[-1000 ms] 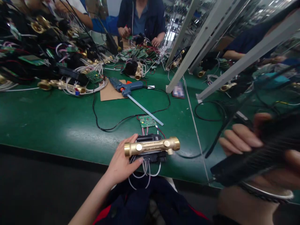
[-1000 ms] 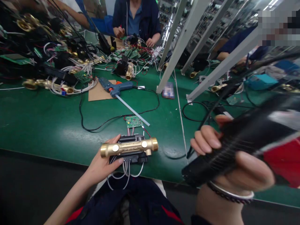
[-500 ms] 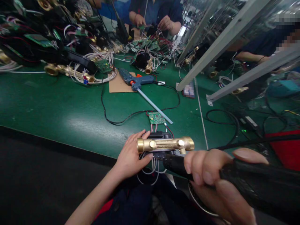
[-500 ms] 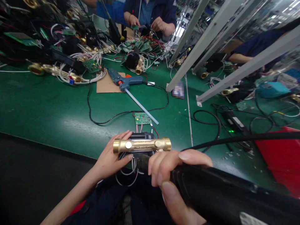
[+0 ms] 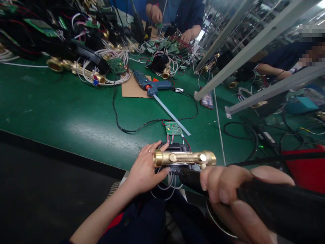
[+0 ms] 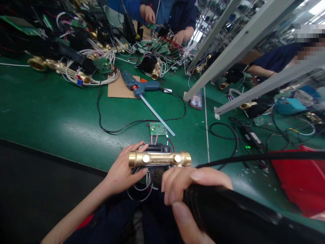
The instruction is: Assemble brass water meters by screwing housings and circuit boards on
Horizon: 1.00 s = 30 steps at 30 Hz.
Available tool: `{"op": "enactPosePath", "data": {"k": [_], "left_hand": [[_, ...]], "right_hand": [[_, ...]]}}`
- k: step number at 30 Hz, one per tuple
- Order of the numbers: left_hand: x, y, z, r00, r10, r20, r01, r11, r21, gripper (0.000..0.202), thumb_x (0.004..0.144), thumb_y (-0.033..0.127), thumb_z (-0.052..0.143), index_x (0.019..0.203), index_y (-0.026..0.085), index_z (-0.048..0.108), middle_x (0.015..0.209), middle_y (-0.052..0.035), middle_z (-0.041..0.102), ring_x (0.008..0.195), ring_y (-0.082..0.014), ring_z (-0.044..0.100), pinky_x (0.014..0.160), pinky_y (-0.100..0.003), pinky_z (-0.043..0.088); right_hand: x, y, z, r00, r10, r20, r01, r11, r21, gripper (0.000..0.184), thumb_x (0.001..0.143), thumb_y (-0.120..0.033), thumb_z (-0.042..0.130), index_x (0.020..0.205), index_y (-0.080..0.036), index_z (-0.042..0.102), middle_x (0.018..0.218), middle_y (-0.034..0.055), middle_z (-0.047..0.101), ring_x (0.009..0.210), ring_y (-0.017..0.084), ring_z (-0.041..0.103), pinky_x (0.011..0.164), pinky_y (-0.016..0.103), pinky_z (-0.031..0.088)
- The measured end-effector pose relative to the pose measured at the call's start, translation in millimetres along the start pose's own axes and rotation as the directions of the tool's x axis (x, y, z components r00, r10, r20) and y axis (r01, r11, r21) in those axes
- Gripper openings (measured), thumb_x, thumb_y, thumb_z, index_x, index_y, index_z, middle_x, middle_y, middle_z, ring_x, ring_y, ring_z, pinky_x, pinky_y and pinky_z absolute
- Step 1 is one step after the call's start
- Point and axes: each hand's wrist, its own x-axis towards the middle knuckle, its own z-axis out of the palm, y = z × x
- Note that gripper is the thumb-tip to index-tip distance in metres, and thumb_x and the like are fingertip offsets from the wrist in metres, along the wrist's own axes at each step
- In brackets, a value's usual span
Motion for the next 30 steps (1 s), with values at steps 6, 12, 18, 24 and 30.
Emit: {"op": "enactPosePath", "data": {"k": [6, 12, 18, 24, 30], "left_hand": [[0.8, 0.9, -0.1, 1.000, 0.002, 0.007, -0.002, 1.000, -0.009, 0.068, 0.078, 0.032, 0.062, 0.139, 0.025, 0.035, 0.143, -0.0088, 0.041, 0.131, -0.0257, 0.037, 0.110, -0.051, 0.027], [0.3, 1.3, -0.2, 1.000, 0.005, 0.004, -0.005, 1.000, -0.008, 0.068, 0.077, 0.033, 0.062, 0.139, 0.023, 0.036, 0.142, -0.0105, 0.041, 0.132, -0.0265, 0.036, 0.110, -0.052, 0.028], [1.2, 0.7, -0.9, 1.000, 0.025, 0.005, -0.025, 1.000, -0.009, 0.067, 0.079, 0.034, 0.061, 0.139, 0.023, 0.035, 0.142, -0.0115, 0.041, 0.132, -0.0267, 0.036, 0.110, -0.052, 0.028], [0.3, 0.3, -0.3, 1.000, 0.018, 0.004, -0.018, 1.000, -0.011, 0.067, 0.078, 0.034, 0.061, 0.139, 0.024, 0.035, 0.143, -0.0107, 0.040, 0.132, -0.0276, 0.036, 0.110, -0.053, 0.028], [-0.9, 2.2, -0.2, 1.000, 0.004, -0.010, -0.005, 1.000, -0.030, 0.065, 0.077, 0.031, 0.062, 0.137, 0.023, 0.039, 0.142, -0.0110, 0.042, 0.131, -0.0274, 0.037, 0.110, -0.052, 0.028]], "right_hand": [[2.8, 0.8, 7.0, 0.994, -0.109, 0.029, 0.109, 0.994, 0.021, 0.034, 0.085, -0.020, 0.060, 0.116, -0.028, 0.047, 0.064, -0.0059, 0.051, 0.050, 0.011, 0.050, 0.054, 0.032, 0.043], [6.1, -0.9, 13.7, 0.997, -0.074, 0.018, 0.074, 0.997, -0.036, 0.028, 0.085, -0.025, 0.062, 0.109, -0.030, 0.049, 0.060, -0.0065, 0.050, 0.048, 0.012, 0.048, 0.053, 0.033, 0.043], [9.7, 1.8, 16.6, 0.995, -0.098, 0.005, 0.098, 0.995, -0.006, 0.029, 0.084, -0.023, 0.062, 0.110, -0.027, 0.050, 0.060, -0.0064, 0.049, 0.047, 0.011, 0.048, 0.050, 0.031, 0.042], [11.9, -2.3, 17.4, 0.997, -0.034, 0.067, 0.036, 0.999, -0.025, 0.019, 0.086, -0.022, 0.061, 0.099, -0.024, 0.047, 0.060, -0.0070, 0.049, 0.049, 0.010, 0.048, 0.052, 0.029, 0.043], [15.6, -1.8, 15.3, 0.978, -0.028, 0.209, 0.043, 0.997, -0.067, 0.020, 0.085, -0.016, 0.055, 0.101, -0.025, 0.050, 0.059, -0.0062, 0.050, 0.050, 0.012, 0.051, 0.055, 0.031, 0.045]]}}
